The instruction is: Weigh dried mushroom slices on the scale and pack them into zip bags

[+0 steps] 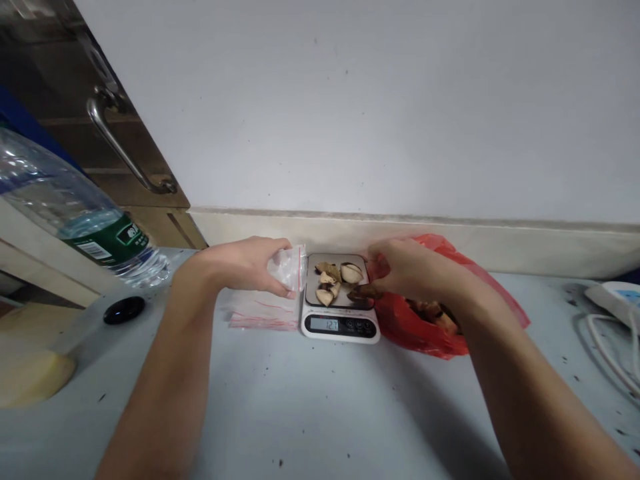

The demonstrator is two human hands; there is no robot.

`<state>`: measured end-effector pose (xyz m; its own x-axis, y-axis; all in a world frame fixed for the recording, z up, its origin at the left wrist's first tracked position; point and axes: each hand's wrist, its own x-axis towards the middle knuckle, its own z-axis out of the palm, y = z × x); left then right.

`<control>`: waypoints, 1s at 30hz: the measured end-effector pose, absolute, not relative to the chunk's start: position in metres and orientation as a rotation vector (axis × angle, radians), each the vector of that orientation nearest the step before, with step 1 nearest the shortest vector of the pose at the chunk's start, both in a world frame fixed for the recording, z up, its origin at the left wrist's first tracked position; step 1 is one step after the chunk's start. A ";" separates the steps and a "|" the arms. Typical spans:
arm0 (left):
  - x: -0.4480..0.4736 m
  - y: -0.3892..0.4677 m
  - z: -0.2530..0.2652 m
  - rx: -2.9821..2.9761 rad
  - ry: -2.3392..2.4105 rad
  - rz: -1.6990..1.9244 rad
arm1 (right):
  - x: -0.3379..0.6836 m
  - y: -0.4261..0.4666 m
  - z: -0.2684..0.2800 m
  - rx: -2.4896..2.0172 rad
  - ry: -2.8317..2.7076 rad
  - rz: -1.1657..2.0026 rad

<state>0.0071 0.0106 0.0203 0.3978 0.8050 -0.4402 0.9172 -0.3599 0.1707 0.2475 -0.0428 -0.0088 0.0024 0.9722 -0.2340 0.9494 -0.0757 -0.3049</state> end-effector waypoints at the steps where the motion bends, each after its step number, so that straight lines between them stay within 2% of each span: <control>1: 0.007 0.011 0.020 2.276 1.486 -0.403 | 0.249 -0.044 -0.004 -2.183 -2.055 0.598; 9: 0.008 0.011 0.022 2.293 1.446 -0.411 | 0.271 -0.050 0.017 -2.089 -1.793 0.474; 18: 0.008 0.009 0.023 2.283 1.473 -0.398 | 0.258 -0.047 0.009 -2.014 -1.907 0.451; 30: 0.007 0.009 0.023 2.266 1.462 -0.408 | 0.230 -0.048 -0.009 -2.187 -2.093 0.455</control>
<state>0.0069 0.0093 0.0230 0.4067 0.7928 -0.4539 0.9133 -0.3650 0.1807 0.2301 -0.0483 -0.0091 0.0224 0.9873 -0.1572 0.9634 -0.0633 -0.2605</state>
